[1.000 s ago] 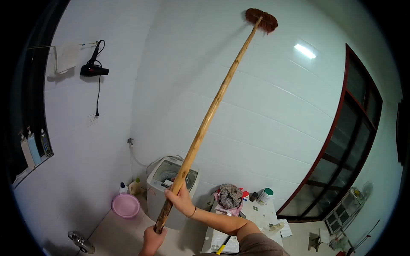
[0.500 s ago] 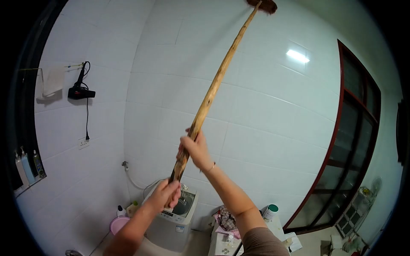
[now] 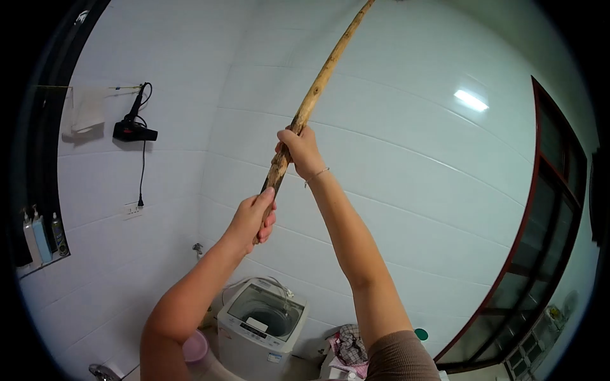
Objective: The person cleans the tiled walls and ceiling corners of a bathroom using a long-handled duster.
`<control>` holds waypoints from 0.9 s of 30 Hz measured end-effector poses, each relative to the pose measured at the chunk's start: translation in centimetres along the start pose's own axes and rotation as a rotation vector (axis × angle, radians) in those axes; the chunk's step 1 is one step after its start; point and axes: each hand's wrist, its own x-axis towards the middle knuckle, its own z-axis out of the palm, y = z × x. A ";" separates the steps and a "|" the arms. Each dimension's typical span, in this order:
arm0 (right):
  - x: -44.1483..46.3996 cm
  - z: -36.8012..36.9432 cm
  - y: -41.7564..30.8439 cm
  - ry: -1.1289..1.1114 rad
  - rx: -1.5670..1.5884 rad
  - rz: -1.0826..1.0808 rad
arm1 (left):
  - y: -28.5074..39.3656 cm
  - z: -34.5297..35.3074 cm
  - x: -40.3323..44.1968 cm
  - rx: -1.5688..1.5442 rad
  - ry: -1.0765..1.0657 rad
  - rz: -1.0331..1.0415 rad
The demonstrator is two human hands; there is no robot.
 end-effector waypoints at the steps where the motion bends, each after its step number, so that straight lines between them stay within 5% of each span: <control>1: 1.1 0.9 0.3 -0.013 0.006 0.010 | 0.6 -0.9 0.5 0.009 0.024 -0.004; 20: 15.0 26.7 10.9 -0.022 -0.008 0.023 | 11.8 -25.8 6.8 0.053 0.141 -0.005; 27: 17.5 30.3 12.3 -0.100 -0.158 0.120 | 12.6 -30.3 7.5 0.075 0.175 -0.006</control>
